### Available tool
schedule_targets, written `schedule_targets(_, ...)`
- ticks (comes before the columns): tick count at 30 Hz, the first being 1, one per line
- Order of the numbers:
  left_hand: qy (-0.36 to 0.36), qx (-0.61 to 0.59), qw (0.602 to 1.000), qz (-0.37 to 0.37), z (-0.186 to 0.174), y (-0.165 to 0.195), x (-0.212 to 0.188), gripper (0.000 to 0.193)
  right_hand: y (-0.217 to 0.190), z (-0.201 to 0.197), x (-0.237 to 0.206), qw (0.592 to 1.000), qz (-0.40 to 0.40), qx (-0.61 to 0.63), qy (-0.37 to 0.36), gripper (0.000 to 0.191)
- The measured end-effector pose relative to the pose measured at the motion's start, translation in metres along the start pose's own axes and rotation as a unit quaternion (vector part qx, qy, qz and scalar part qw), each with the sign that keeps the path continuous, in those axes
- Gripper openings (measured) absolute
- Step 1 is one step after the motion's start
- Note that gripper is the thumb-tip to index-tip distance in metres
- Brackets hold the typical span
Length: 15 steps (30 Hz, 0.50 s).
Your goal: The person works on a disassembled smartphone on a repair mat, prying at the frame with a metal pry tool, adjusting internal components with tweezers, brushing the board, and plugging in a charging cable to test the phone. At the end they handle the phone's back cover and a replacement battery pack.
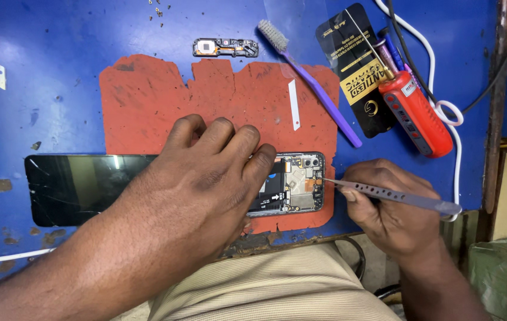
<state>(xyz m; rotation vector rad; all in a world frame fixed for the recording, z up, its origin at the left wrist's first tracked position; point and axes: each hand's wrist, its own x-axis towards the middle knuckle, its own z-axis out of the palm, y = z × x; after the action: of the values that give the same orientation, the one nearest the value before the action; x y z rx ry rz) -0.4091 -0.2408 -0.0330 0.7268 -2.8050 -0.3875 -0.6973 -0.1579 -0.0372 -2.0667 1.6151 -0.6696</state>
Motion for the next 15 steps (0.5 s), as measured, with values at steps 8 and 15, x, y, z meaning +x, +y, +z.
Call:
schedule_targets(8,-0.006,-0.003,1.000,0.001,-0.0003,-0.0009,-0.0017,0.070,0.0039,-0.0032,-0.0020,0.999,0.000,0.042,-0.020,0.010)
schedule_targets(15,-0.007,-0.005,1.000,0.003,-0.0002,-0.0016,0.0028,0.069,0.0080,-0.0036,-0.0001,0.998,0.009,0.058,-0.020,0.010)
